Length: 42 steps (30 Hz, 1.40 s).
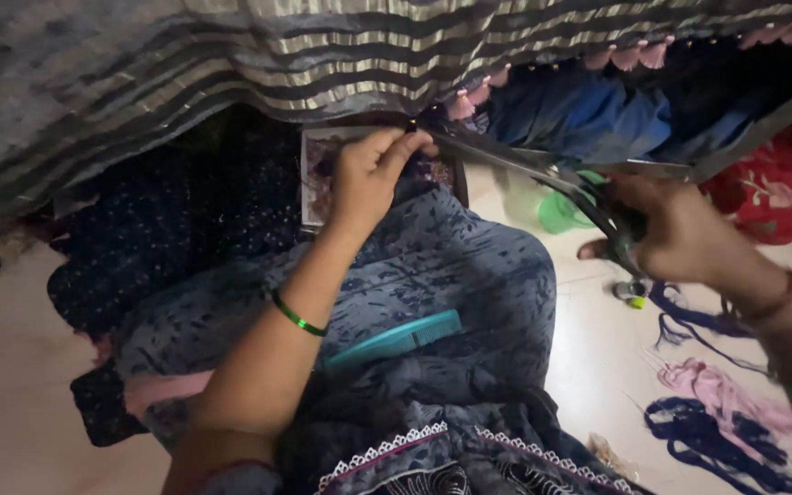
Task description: Manually attaching tassels and sewing decorative elements onto a piece of fabric.
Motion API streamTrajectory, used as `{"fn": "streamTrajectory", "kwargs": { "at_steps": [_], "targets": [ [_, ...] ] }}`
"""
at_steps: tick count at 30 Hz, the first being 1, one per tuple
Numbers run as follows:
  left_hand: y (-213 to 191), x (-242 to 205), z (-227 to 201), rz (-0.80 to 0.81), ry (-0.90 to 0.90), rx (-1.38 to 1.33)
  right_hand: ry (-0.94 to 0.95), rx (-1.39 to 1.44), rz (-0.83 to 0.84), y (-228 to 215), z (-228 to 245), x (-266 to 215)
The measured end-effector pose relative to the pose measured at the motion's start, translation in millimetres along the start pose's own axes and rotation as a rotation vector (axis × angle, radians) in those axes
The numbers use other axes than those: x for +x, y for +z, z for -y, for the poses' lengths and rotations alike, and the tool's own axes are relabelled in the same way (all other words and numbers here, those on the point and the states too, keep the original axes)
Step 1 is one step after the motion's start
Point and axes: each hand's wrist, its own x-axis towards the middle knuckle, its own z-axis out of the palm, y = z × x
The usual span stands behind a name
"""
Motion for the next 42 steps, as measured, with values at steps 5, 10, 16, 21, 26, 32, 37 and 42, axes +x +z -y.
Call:
{"fn": "streamTrajectory", "kwargs": {
  "at_steps": [5,10,16,21,26,32,37,42],
  "targets": [
    [6,-11,30,-0.037,0.117,-0.157,-0.085,-0.22,0.077,-9,15,32],
    [4,-13,24,-0.02,0.064,-0.233,-0.22,-0.238,0.102,-24,56,53],
    [5,-12,-2,-0.108,-0.022,-0.138,0.021,-0.316,0.295,-22,55,64],
    [-8,-25,19,-0.09,-0.18,-0.194,-0.414,-0.127,0.142,-3,-12,40],
    [-55,-92,26,0.14,-0.292,-0.341,-0.231,0.02,0.44,73,-48,0],
    [-77,-218,60,0.13,-0.719,-0.477,-0.494,0.28,0.636,184,-60,-5],
    [-91,-250,43,0.02,-0.636,-0.473,-0.555,0.169,0.174,212,5,79],
    [-98,-246,33,-0.069,-0.676,-0.551,-0.563,0.03,0.286,274,61,125]
  ]
}}
